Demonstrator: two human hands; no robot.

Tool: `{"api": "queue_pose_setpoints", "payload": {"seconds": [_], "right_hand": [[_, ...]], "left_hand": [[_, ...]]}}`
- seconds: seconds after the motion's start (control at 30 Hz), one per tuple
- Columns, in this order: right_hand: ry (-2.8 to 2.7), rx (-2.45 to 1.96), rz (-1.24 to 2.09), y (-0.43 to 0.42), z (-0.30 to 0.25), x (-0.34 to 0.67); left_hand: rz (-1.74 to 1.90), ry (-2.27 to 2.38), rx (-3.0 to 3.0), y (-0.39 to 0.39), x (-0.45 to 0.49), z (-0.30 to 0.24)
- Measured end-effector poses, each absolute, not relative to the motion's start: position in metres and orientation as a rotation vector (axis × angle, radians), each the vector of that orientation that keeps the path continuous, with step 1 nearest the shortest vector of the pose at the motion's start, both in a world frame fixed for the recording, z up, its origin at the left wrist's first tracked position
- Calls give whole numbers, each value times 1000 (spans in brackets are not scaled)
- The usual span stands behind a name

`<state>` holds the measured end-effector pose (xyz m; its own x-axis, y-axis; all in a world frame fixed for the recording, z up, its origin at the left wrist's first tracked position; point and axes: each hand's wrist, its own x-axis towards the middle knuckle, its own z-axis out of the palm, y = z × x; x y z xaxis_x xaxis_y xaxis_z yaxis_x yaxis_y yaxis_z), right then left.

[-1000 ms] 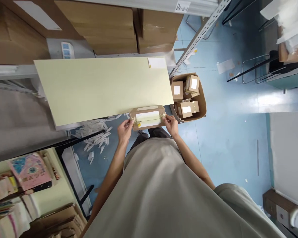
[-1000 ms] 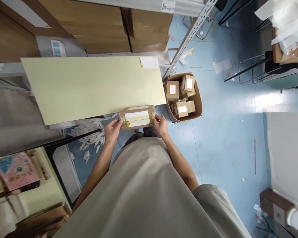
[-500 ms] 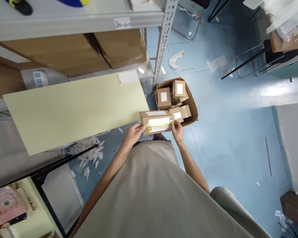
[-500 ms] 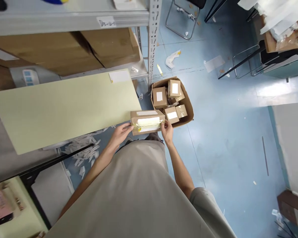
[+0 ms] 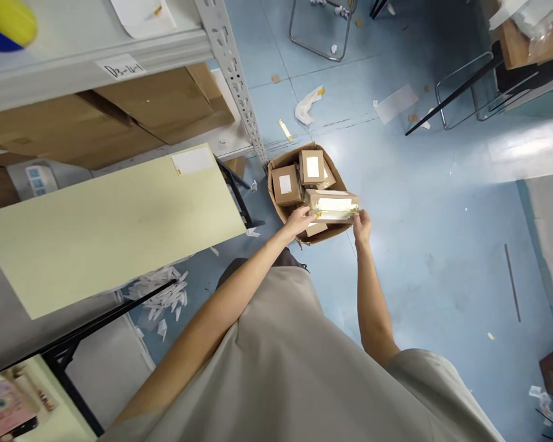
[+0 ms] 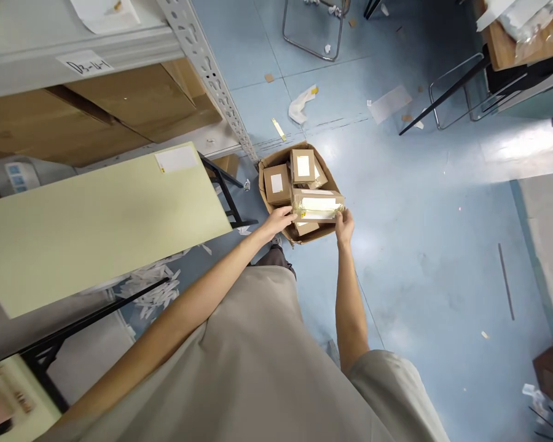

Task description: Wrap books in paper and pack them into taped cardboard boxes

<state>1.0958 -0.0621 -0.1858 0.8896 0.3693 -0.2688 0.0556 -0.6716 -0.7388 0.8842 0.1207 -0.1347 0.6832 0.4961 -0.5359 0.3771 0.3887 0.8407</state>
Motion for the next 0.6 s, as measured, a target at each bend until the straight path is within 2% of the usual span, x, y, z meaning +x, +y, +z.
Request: {"api": "queue_pose_setpoints", "payload": {"seconds": [0.17, 0.4, 0.6], "right_hand": [[-241, -2177, 545, -57, -198, 1110], [-373, -2020, 883, -40, -208, 1047], [-533, -1930, 1097, -3, -202, 983]], "left_hand": [[-18, 842, 1150, 103, 896, -121], [-49, 927, 955, 99, 805, -107], [153, 1186, 820, 109, 746, -94]]}}
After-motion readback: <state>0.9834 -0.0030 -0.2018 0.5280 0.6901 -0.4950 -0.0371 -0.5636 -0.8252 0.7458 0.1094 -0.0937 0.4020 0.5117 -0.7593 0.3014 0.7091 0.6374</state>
